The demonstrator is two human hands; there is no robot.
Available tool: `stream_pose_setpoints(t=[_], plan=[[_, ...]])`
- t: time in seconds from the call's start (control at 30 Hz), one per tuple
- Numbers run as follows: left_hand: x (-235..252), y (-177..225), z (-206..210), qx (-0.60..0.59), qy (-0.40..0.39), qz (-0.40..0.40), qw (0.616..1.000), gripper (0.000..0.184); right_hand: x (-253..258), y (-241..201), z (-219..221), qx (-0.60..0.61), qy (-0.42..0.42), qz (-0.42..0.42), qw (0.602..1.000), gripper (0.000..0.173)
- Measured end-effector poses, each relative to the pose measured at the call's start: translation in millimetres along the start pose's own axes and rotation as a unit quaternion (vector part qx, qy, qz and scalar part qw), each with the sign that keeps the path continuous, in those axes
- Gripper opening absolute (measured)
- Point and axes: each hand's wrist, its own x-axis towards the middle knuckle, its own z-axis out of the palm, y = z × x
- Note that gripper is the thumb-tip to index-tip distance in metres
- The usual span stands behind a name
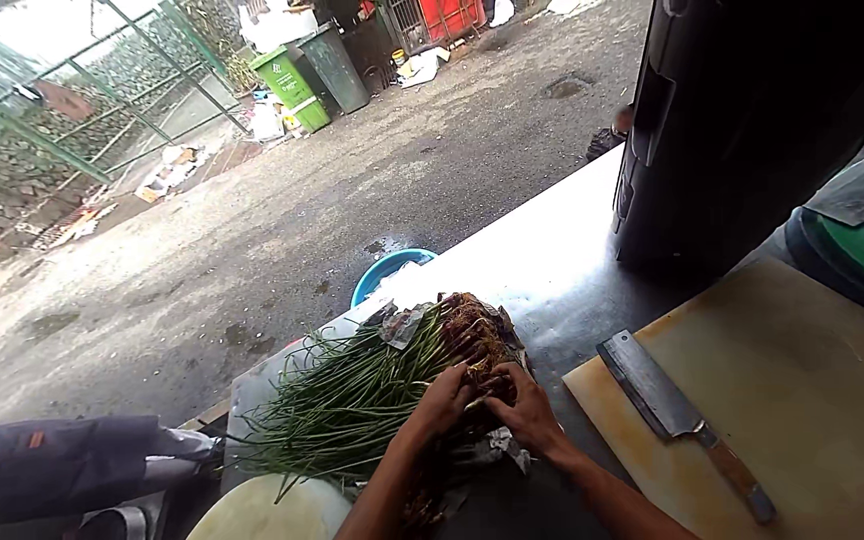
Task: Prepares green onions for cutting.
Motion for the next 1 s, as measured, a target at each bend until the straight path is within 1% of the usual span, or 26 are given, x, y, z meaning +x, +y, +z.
stream_pose_setpoints(t=[0.07,0.17,0.3,0.37,0.43,0.5,0.6,0.67,0.73,0.8,0.83,0.9,0.93,1.0], plan=[[-9.3,3.1,0.4,-0.022,0.013,0.013,1.0,0.039,3.4,-5.3,1.9,-0.012,0.0,0.001,1.0,0.047],[-22.9,7.3,4.3,-0.032,0.014,0.006,0.999,0.042,3.6,-13.4,4.0,-0.033,-0.007,-0.013,0.999,0.048],[-38.0,10.8,8.0,-0.023,0.021,0.002,0.999,0.052,2.4,-14.6,4.3,0.011,-0.062,-0.065,0.996,0.062],[-41.4,8.7,9.8,-0.034,0.027,0.011,0.999,0.054,0.2,-20.5,2.5,0.019,-0.093,-0.083,0.992,0.062],[-43.8,5.0,13.4,-0.071,0.033,0.029,0.996,0.053,-3.8,-27.4,2.6,0.024,-0.113,-0.087,0.989,0.059],[-45.6,0.8,15.9,-0.118,0.049,0.048,0.991,0.052,-7.3,-34.4,3.1,0.041,-0.098,-0.075,0.991,0.064],[-48.4,-0.2,18.4,-0.126,0.061,0.04,0.989,0.049,-12.4,-41.5,1.3,0.058,-0.068,-0.037,0.995,0.076],[-51.1,2.8,20.1,-0.123,0.062,0.035,0.99,0.054,-13.4,-44.0,1.1,0.075,-0.06,-0.024,0.995,0.072],[-56.3,8.5,22.9,-0.099,0.053,0.019,0.994,0.068,-13.5,-44.3,2.3,0.115,-0.057,-0.013,0.992,0.056],[-58.1,13.9,25.7,-0.053,0.045,0.0,0.998,0.08,-11.0,-46.6,0.1,0.139,-0.094,-0.017,0.986,0.043],[-56.7,14.8,26.1,-0.026,0.054,-0.009,0.998,0.08,-9.7,-49.9,-1.8,0.119,-0.129,-0.029,0.984,0.044],[-52.2,16.9,22.4,0.027,0.067,-0.044,0.996,0.065,-5.9,-60.3,-3.5,0.0,-0.186,-0.07,0.98,0.059],[-49.6,17.9,19.5,0.039,0.066,-0.052,0.996,0.059,-2.9,-64.9,-1.9,-0.057,-0.185,-0.086,0.977,0.06],[-43.9,23.6,11.5,0.044,0.06,-0.049,0.996,0.054,6.1,-69.9,2.1,-0.105,-0.133,-0.11,0.979,0.041]])
